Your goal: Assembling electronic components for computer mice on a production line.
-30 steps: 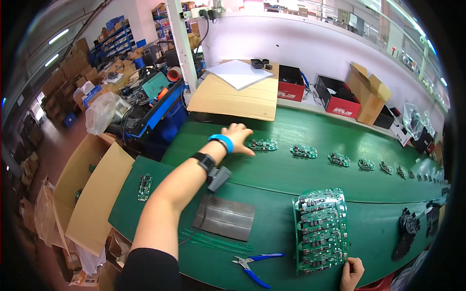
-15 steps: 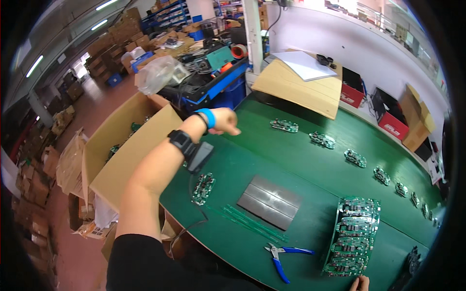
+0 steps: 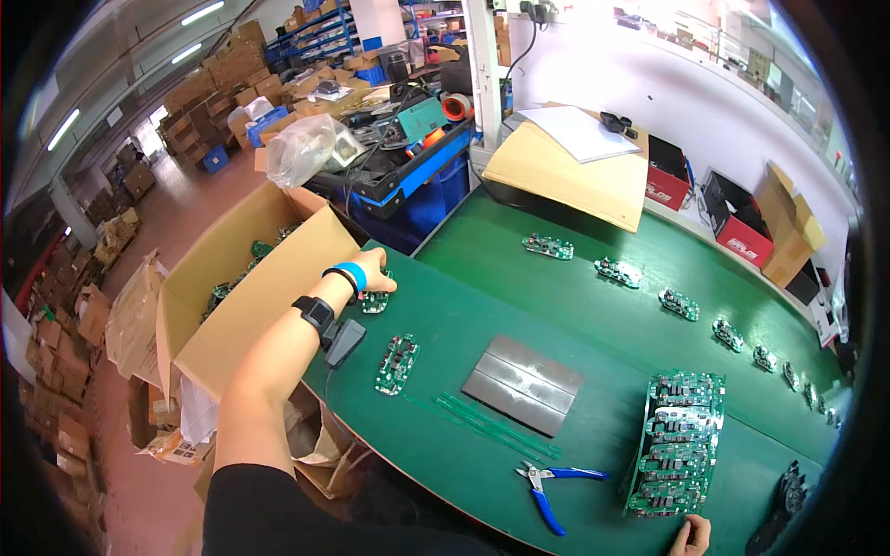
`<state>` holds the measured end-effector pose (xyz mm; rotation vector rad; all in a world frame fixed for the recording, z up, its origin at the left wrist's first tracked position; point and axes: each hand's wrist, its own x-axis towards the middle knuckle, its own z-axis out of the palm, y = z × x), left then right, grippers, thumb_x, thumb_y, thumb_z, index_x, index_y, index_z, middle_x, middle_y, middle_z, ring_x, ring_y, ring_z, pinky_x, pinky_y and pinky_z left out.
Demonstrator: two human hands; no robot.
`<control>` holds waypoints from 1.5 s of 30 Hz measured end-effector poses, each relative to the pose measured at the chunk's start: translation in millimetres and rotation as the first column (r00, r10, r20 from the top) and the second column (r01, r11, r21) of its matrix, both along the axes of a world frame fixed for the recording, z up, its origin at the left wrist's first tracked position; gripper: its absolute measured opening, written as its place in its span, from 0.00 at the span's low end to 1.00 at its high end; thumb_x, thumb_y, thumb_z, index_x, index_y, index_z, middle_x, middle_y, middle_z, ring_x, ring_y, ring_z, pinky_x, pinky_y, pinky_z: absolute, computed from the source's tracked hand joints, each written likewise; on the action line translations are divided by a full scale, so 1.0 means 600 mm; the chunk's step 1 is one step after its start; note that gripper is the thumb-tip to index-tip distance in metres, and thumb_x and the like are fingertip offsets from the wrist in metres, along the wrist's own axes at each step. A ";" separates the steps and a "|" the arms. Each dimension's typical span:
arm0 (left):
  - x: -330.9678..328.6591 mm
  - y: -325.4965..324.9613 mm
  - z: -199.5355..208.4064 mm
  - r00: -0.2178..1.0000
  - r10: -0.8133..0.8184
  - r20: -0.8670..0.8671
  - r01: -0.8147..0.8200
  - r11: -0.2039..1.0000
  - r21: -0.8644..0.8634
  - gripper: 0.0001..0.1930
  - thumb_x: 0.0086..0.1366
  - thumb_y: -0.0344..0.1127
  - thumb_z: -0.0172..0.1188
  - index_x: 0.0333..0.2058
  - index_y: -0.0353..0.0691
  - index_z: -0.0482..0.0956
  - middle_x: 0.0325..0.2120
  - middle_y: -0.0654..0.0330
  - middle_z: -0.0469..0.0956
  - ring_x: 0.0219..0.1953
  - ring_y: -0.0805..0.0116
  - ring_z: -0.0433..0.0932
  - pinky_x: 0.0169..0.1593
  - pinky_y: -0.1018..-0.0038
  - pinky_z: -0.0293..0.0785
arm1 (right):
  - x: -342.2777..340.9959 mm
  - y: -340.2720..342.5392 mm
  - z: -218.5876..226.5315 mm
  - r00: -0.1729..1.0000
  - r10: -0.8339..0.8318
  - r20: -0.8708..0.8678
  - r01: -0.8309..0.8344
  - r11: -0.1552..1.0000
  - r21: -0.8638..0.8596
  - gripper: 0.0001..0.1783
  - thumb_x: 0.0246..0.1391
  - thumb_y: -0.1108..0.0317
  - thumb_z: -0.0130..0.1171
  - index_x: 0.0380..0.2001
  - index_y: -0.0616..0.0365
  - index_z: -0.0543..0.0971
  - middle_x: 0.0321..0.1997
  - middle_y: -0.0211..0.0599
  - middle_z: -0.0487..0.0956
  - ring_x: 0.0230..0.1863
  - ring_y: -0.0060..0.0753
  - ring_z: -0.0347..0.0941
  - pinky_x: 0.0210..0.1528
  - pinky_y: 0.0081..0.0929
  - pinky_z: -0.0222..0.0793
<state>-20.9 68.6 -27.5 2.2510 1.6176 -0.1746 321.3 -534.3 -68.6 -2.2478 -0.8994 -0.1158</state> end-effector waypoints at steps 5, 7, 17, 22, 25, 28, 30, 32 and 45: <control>0.100 0.084 0.003 0.801 0.250 0.543 -0.108 0.954 -0.280 0.23 0.44 0.39 0.64 0.36 0.36 0.65 0.22 0.56 0.72 0.21 0.66 0.75 0.20 0.67 0.75 | -0.003 0.009 0.004 1.000 -0.025 0.006 0.025 1.000 -0.004 0.07 0.52 0.75 0.53 0.33 0.66 0.76 0.32 0.44 0.76 0.33 0.39 0.71 0.39 0.29 0.67; 0.198 0.074 -0.006 0.548 0.393 0.739 -0.249 0.920 -0.304 0.17 0.47 0.40 0.62 0.25 0.33 0.67 0.26 0.54 0.72 0.23 0.64 0.76 0.23 0.63 0.78 | -0.003 0.005 0.003 0.999 -0.042 0.022 0.043 0.999 -0.031 0.06 0.51 0.75 0.53 0.33 0.66 0.76 0.32 0.44 0.76 0.33 0.40 0.71 0.40 0.30 0.67; 0.342 0.124 -0.032 0.460 0.658 0.595 -0.500 0.747 -0.439 0.30 0.56 0.44 0.57 0.51 0.28 0.62 0.46 0.40 0.68 0.22 0.53 0.79 0.21 0.70 0.81 | 0.001 0.009 0.002 0.999 -0.031 -0.025 0.031 1.000 0.003 0.07 0.50 0.74 0.53 0.33 0.66 0.75 0.32 0.46 0.75 0.33 0.42 0.71 0.39 0.30 0.67; 0.325 0.136 -0.035 0.499 0.564 0.658 -0.217 0.816 -0.536 0.30 0.62 0.48 0.49 0.54 0.31 0.58 0.53 0.43 0.61 0.35 0.45 0.77 0.29 0.61 0.81 | 0.001 0.004 -0.001 0.998 -0.053 -0.032 0.052 0.998 -0.032 0.08 0.52 0.73 0.53 0.33 0.68 0.75 0.32 0.45 0.76 0.34 0.41 0.71 0.40 0.30 0.67; 0.331 0.110 -0.013 0.710 0.319 0.627 -0.104 0.929 -0.355 0.28 0.62 0.54 0.46 0.53 0.37 0.66 0.47 0.48 0.70 0.27 0.52 0.80 0.28 0.63 0.80 | 0.010 -0.010 -0.035 0.997 -0.061 0.046 0.053 0.986 0.158 0.01 0.44 0.80 0.52 0.23 0.65 0.73 0.21 0.37 0.70 0.23 0.28 0.66 0.26 0.23 0.61; 0.314 0.057 0.035 0.649 0.269 0.712 -0.184 0.963 -0.195 0.19 0.59 0.48 0.54 0.40 0.37 0.74 0.31 0.53 0.75 0.26 0.59 0.78 0.27 0.64 0.79 | 0.011 0.021 0.000 0.999 -0.040 0.005 0.039 0.986 0.163 0.01 0.44 0.79 0.53 0.23 0.64 0.74 0.22 0.40 0.72 0.23 0.34 0.68 0.27 0.25 0.63; 0.288 0.013 0.075 0.627 0.196 0.754 -0.032 0.974 -0.226 0.17 0.60 0.45 0.54 0.42 0.41 0.73 0.35 0.58 0.73 0.32 0.64 0.76 0.33 0.70 0.75 | 0.013 0.033 -0.004 0.998 -0.023 -0.050 0.032 0.983 0.181 0.02 0.45 0.78 0.53 0.25 0.64 0.75 0.22 0.40 0.73 0.21 0.32 0.67 0.25 0.23 0.62; 0.316 -0.061 0.098 0.635 0.032 0.772 0.231 0.945 -0.230 0.14 0.61 0.42 0.54 0.41 0.42 0.73 0.33 0.61 0.73 0.32 0.70 0.75 0.32 0.75 0.74 | 0.019 0.019 -0.012 0.998 0.006 -0.057 0.006 0.979 0.205 0.04 0.46 0.77 0.54 0.27 0.63 0.76 0.23 0.39 0.73 0.23 0.30 0.68 0.27 0.23 0.63; 0.286 -0.489 0.185 0.144 -0.890 0.434 0.987 0.163 0.008 0.19 0.53 0.30 0.59 0.45 0.33 0.71 0.34 0.55 0.74 0.34 0.67 0.73 0.38 0.73 0.70 | -0.046 -0.204 0.189 0.951 -0.052 -0.304 0.082 0.993 0.090 0.06 0.50 0.80 0.52 0.32 0.65 0.77 0.28 0.26 0.75 0.31 0.13 0.67 0.33 0.13 0.63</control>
